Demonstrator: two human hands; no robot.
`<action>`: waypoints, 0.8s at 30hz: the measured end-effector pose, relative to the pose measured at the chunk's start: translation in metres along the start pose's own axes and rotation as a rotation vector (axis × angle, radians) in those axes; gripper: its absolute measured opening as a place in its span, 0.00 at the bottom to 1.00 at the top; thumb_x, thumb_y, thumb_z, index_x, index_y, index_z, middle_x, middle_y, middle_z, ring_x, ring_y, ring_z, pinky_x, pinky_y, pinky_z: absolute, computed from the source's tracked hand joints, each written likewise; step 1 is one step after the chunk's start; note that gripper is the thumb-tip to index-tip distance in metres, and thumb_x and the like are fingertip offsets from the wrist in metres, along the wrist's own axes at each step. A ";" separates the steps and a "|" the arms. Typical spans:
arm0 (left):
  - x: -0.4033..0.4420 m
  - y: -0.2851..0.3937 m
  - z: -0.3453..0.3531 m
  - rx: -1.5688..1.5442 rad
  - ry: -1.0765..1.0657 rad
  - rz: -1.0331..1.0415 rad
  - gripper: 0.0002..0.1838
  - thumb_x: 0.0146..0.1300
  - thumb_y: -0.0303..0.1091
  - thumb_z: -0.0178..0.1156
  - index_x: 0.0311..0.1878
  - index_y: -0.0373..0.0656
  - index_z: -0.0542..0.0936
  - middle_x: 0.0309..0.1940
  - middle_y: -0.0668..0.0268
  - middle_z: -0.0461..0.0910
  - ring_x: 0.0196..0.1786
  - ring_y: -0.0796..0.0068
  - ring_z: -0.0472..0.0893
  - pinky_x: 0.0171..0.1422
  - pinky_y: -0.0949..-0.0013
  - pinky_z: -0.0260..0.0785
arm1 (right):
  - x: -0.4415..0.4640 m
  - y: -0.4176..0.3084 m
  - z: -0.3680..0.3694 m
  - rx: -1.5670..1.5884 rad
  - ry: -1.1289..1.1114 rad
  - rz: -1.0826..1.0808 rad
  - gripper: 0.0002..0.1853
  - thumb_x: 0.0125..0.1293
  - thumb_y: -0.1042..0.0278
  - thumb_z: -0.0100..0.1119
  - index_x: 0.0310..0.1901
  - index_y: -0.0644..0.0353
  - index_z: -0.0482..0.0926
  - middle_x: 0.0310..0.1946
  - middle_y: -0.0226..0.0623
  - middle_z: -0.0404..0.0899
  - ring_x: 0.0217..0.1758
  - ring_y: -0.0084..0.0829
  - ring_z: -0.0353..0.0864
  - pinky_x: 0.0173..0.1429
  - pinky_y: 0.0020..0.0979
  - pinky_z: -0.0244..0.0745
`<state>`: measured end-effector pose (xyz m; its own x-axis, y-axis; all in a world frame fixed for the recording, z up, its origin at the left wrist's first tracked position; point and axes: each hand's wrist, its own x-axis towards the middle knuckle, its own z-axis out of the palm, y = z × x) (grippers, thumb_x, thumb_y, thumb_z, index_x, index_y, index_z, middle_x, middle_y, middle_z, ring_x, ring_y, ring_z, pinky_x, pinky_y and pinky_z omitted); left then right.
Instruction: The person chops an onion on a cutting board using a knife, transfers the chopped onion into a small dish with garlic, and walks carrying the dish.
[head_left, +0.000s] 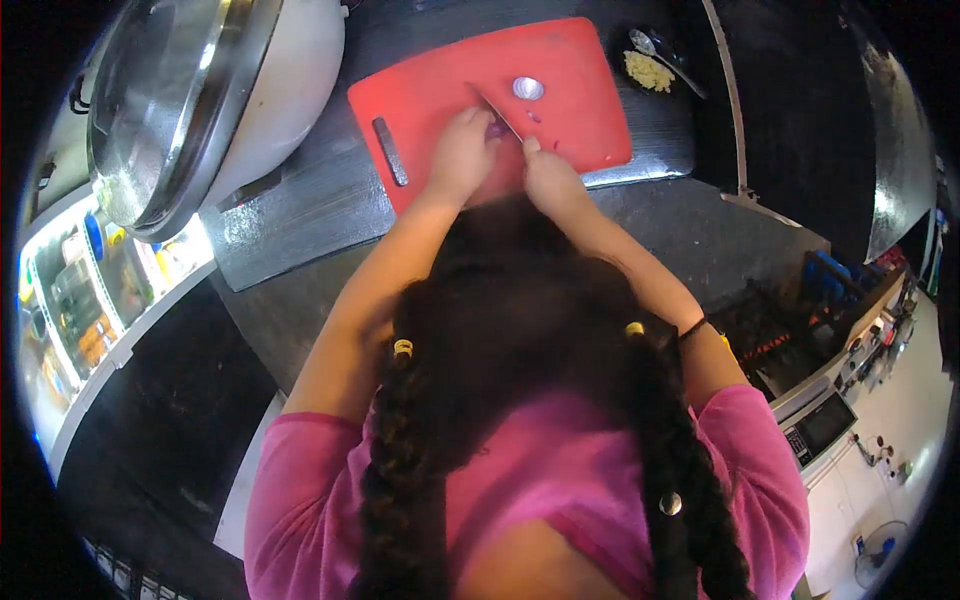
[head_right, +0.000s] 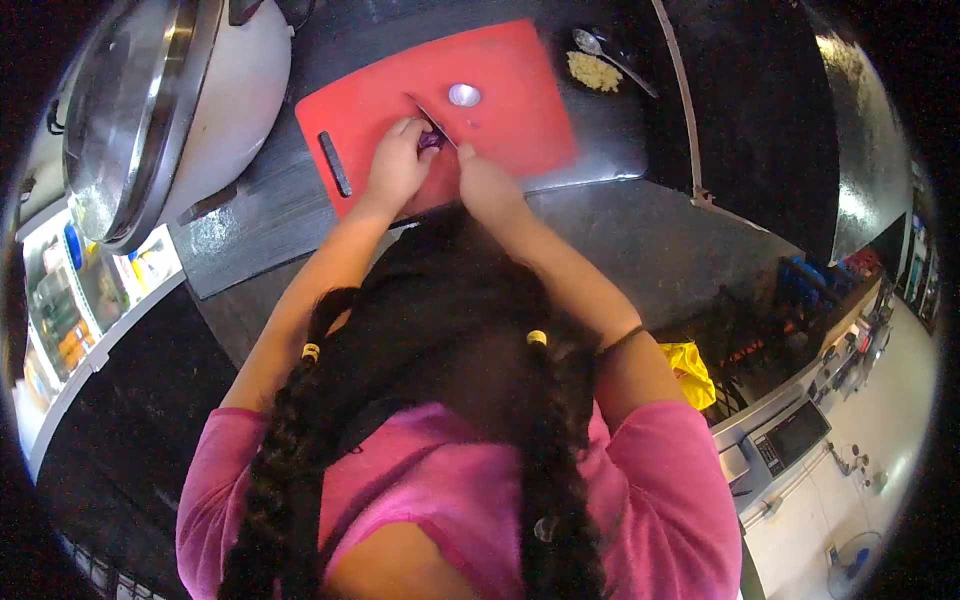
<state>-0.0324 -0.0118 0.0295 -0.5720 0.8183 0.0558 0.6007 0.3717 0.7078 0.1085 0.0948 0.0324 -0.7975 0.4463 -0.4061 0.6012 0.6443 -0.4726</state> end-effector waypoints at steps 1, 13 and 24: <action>-0.002 -0.002 0.002 -0.004 0.016 -0.005 0.17 0.53 0.26 0.69 0.46 0.36 0.79 0.45 0.51 0.80 0.51 0.46 0.80 0.56 0.52 0.74 | 0.001 -0.003 -0.006 0.011 -0.006 -0.004 0.14 0.75 0.70 0.34 0.49 0.69 0.70 0.37 0.67 0.81 0.47 0.64 0.82 0.52 0.56 0.75; -0.005 -0.007 0.006 -0.040 0.072 0.014 0.17 0.53 0.25 0.70 0.46 0.36 0.79 0.45 0.51 0.80 0.50 0.46 0.80 0.55 0.52 0.73 | 0.007 -0.029 -0.012 -0.006 -0.058 0.074 0.16 0.76 0.68 0.32 0.50 0.67 0.71 0.43 0.67 0.81 0.49 0.62 0.83 0.52 0.58 0.75; -0.009 -0.006 0.006 -0.057 0.091 0.021 0.13 0.53 0.25 0.69 0.42 0.36 0.79 0.41 0.52 0.80 0.47 0.46 0.80 0.51 0.52 0.73 | -0.009 -0.028 -0.007 -0.049 -0.045 0.023 0.16 0.75 0.69 0.34 0.52 0.69 0.70 0.41 0.63 0.83 0.46 0.62 0.83 0.51 0.58 0.75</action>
<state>-0.0275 -0.0190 0.0207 -0.6100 0.7812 0.1330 0.5818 0.3275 0.7445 0.0983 0.0779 0.0547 -0.7795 0.4342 -0.4516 0.6156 0.6643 -0.4239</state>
